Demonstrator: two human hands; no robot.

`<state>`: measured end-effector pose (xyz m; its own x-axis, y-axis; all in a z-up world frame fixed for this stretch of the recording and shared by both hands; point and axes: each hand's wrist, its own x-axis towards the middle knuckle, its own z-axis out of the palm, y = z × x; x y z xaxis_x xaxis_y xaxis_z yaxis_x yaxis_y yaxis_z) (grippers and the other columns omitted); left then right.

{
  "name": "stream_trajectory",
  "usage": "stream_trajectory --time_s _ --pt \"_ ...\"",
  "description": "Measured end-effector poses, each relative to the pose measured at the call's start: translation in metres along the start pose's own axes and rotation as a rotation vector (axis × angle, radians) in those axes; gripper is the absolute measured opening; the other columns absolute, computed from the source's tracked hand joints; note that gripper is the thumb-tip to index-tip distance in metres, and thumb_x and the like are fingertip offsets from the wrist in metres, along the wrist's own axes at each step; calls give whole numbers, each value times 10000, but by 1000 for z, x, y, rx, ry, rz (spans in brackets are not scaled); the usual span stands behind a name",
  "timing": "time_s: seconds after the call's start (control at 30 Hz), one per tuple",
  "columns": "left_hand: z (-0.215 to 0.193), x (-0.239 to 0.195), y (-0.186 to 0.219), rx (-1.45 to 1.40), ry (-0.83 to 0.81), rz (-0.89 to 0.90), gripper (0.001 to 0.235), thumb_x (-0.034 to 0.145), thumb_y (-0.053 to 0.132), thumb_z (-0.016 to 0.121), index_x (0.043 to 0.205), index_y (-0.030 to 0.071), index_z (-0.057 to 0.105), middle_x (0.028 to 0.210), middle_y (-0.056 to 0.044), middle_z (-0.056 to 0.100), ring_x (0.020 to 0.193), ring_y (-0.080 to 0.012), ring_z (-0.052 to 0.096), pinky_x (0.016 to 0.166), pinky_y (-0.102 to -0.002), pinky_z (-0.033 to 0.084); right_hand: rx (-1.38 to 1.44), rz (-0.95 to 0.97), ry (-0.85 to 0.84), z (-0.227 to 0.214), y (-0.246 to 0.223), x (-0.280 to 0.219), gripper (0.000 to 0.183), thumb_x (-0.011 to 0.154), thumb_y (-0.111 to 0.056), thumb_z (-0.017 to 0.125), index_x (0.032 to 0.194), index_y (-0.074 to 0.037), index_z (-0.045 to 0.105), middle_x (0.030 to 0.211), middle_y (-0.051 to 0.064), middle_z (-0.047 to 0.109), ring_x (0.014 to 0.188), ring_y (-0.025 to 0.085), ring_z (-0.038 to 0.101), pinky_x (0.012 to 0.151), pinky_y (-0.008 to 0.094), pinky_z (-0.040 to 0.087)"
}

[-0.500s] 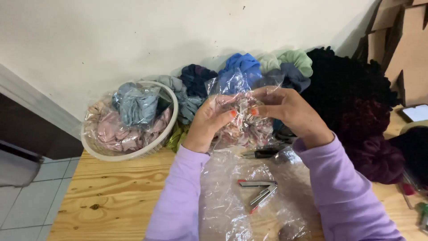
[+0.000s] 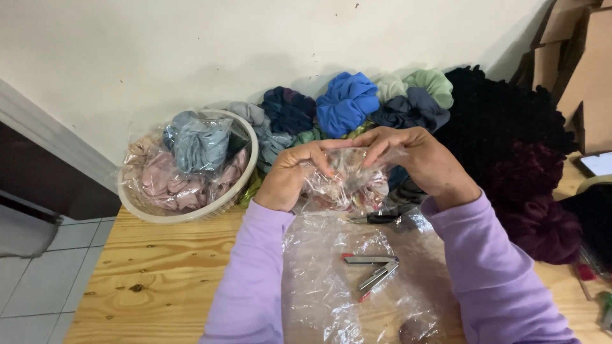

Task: Assembling a cardboard shipping box and packing it with wrapped scrunchies.

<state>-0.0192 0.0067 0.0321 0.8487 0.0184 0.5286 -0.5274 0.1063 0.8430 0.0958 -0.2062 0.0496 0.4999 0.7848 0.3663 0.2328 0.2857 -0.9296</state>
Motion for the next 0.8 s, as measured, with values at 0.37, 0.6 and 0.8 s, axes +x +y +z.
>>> stream_trajectory --time_s 0.37,0.6,0.8 --pt "-17 4 -44 -298 213 -250 280 857 -44 487 707 168 590 1255 -237 694 1063 -360 692 884 -500 594 -715 -62 -344 -4 -36 -13 789 813 -28 748 1514 -204 430 1670 98 320 1550 309 334 1155 490 410" --pt "-7 3 -72 -467 496 -394 117 727 40 586 773 145 611 799 -70 627 745 -209 627 664 -316 514 -950 -239 -112 6 -26 -23 554 908 -308 689 1412 -103 583 1469 166 570 1368 351 561 1118 486 458" --pt "-14 -35 -52 -531 179 -189 205 964 214 652 977 19 713 1073 -159 649 994 -280 653 801 -386 545 -719 36 24 -3 -7 -40 499 974 -319 665 605 -107 404 599 -41 250 544 98 245 485 312 211"
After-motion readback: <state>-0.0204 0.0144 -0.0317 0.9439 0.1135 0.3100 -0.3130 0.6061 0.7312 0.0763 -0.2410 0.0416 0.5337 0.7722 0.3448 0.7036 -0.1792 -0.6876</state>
